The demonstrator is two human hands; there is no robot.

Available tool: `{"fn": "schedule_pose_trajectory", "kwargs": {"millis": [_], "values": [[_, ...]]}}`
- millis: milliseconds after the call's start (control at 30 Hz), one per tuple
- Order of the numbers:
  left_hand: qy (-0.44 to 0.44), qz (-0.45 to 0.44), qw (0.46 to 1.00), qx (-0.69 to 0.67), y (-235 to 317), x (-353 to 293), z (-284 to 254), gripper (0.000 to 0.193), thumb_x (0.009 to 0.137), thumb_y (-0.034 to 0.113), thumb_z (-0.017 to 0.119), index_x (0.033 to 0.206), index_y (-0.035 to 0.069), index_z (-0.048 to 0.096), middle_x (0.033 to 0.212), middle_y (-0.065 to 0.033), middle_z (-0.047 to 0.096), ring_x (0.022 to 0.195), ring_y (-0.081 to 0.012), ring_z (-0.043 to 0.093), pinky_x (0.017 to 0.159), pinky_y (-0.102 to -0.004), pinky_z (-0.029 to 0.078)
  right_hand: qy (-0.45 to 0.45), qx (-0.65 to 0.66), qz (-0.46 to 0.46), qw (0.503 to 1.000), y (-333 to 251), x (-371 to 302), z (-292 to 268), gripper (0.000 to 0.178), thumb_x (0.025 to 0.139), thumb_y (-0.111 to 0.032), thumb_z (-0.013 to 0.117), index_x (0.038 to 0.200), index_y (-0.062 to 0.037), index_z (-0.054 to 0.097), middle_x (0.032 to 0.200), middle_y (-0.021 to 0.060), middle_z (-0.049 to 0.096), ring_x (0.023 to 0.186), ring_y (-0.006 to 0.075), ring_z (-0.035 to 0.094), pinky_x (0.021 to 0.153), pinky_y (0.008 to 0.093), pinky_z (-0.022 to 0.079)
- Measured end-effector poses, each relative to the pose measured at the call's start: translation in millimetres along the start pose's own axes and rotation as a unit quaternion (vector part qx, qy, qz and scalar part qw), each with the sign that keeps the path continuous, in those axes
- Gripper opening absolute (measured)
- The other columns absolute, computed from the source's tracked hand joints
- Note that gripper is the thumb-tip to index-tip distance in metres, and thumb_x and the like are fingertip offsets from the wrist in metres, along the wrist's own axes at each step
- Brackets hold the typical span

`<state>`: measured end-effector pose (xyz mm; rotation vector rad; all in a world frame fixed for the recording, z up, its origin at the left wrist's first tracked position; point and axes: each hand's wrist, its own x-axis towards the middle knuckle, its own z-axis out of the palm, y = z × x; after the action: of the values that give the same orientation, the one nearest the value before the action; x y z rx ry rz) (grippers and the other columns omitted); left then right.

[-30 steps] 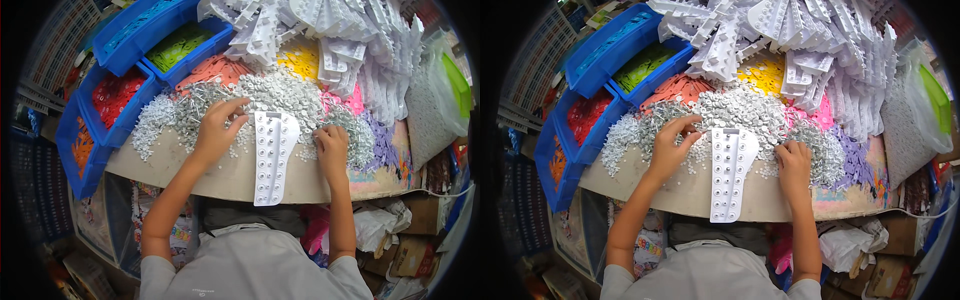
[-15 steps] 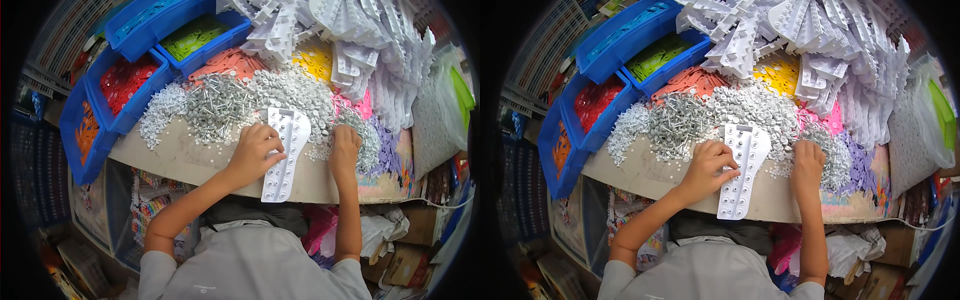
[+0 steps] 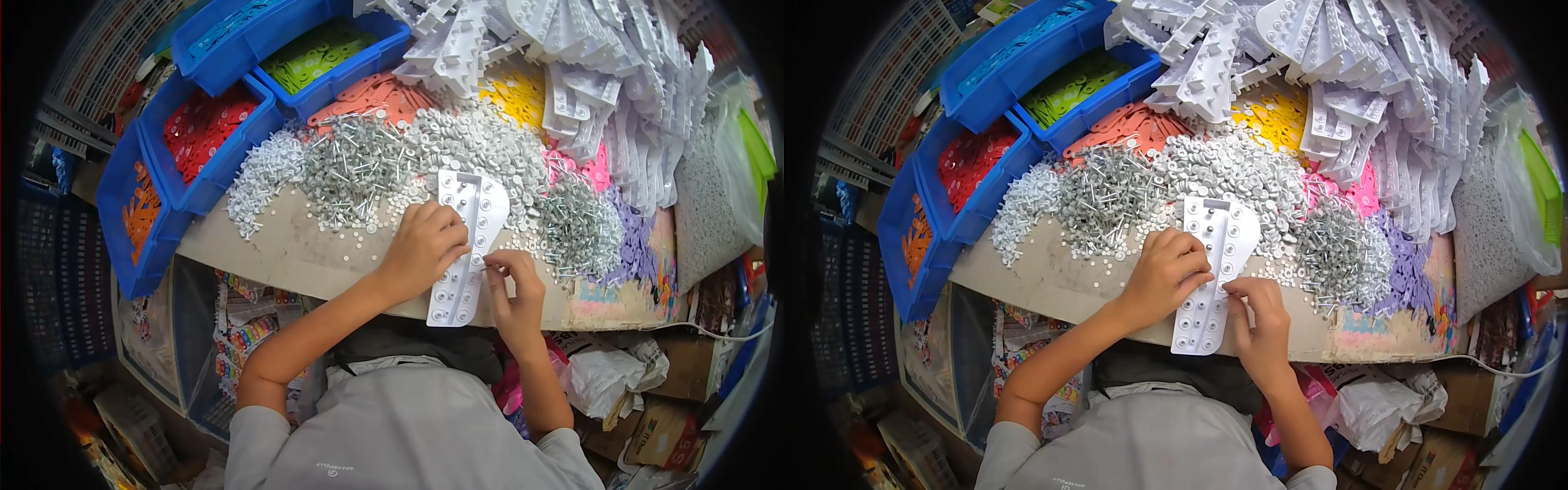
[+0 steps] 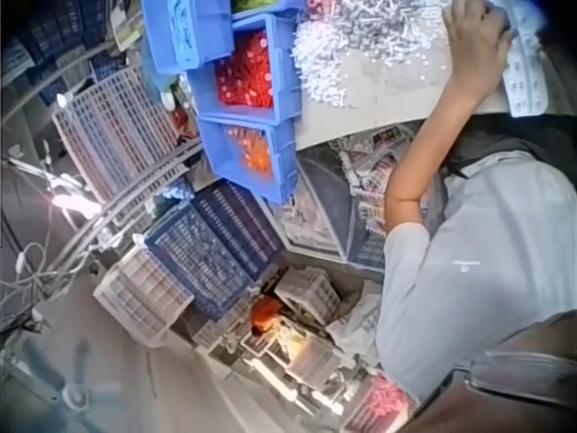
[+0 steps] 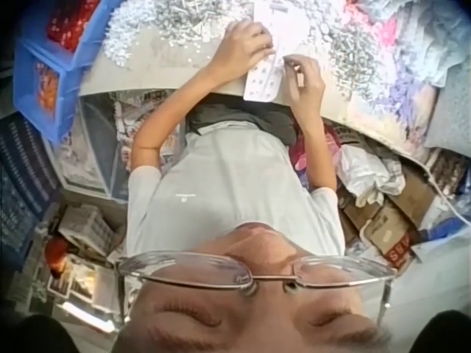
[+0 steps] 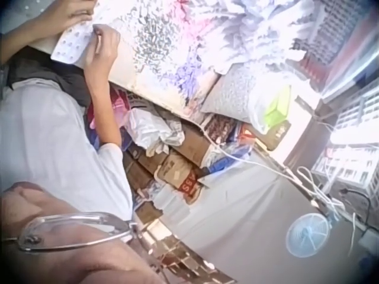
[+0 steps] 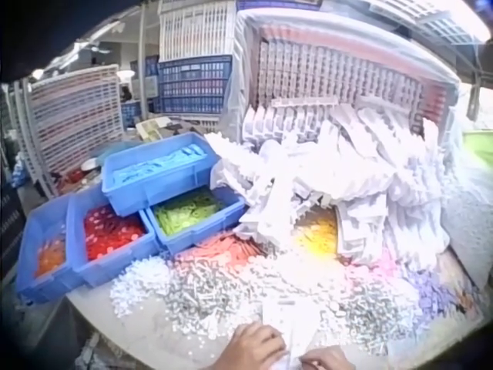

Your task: Assembling a toy xylophone by attaching colored keys and pins to a plastic frame.

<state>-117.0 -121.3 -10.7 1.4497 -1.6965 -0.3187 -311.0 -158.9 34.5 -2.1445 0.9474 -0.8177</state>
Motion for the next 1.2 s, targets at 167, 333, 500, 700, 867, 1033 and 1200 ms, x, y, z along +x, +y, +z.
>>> {"fn": "schedule_pose_trajectory", "kwargs": {"millis": [167,333,500,700,867,1033,1200], "values": [[-0.017,0.042,0.998,0.032,4,0,-6,0.012,0.080,0.018,0.079,0.086,0.011,0.071,0.101,-0.0010,0.062,0.105,-0.0228,0.056,0.095,-0.0399,0.038,-0.037,0.065,0.098,0.992,0,-7,13,0.013,0.086,0.004,0.071,0.097,-0.0003,0.065,0.092,0.0115,0.066,0.084,0.0246,0.063,0.075,0.0343,0.050],[-0.080,0.082,0.991,0.071,15,1,-35,0.019,0.085,0.019,0.073,0.103,0.016,0.078,0.114,-0.0017,0.065,0.112,-0.0248,0.057,0.100,-0.0413,0.037,-0.045,0.040,0.056,0.997,3,-9,18,0.016,0.083,0.005,0.074,0.094,-0.0001,0.064,0.090,0.0110,0.066,0.085,0.0261,0.063,0.075,0.0360,0.051],[-0.028,0.028,0.995,0.094,2,-11,-39,0.024,0.086,0.017,0.071,0.109,0.015,0.076,0.115,-0.0034,0.066,0.111,-0.0264,0.057,0.098,-0.0425,0.038,-0.032,0.014,0.019,0.999,6,-12,25,0.015,0.082,0.007,0.073,0.093,0.0000,0.065,0.092,0.0107,0.067,0.082,0.0239,0.062,0.076,0.0342,0.051],[0.108,-0.080,0.972,0.194,-26,-3,-77,0.011,0.091,0.014,0.069,0.098,0.008,0.073,0.091,-0.0069,0.068,0.092,-0.0273,0.060,0.088,-0.0393,0.040,-0.066,-0.066,-0.110,0.990,3,-10,16,0.017,0.078,0.006,0.074,0.092,-0.0003,0.066,0.095,0.0109,0.067,0.088,0.0311,0.060,0.078,0.0380,0.051],[0.041,-0.134,0.960,0.241,-41,-6,-61,0.013,0.093,0.018,0.068,0.090,0.005,0.069,0.080,-0.0115,0.070,0.079,-0.0321,0.068,0.072,-0.0432,0.051,-0.035,-0.089,-0.111,0.989,6,-11,6,0.015,0.080,0.004,0.072,0.093,-0.0006,0.066,0.095,0.0125,0.066,0.091,0.0331,0.059,0.081,0.0407,0.048],[-0.044,-0.248,0.914,0.319,-50,-6,-41,0.015,0.093,0.021,0.069,0.091,0.006,0.066,0.074,-0.0161,0.070,0.072,-0.0363,0.071,0.065,-0.0488,0.053,0.073,-0.203,-0.017,0.976,34,3,-33,0.012,0.085,0.003,0.070,0.096,-0.0010,0.067,0.093,0.0131,0.065,0.092,0.0335,0.058,0.084,0.0426,0.045],[-0.036,-0.264,0.916,0.301,-52,-13,-44,0.016,0.093,0.022,0.068,0.092,0.006,0.065,0.074,-0.0164,0.071,0.072,-0.0365,0.071,0.065,-0.0494,0.053,0.071,-0.302,0.022,0.950,55,4,-66,0.012,0.086,0.002,0.068,0.097,-0.0034,0.068,0.093,0.0105,0.064,0.095,0.0318,0.057,0.087,0.0422,0.043]]}}
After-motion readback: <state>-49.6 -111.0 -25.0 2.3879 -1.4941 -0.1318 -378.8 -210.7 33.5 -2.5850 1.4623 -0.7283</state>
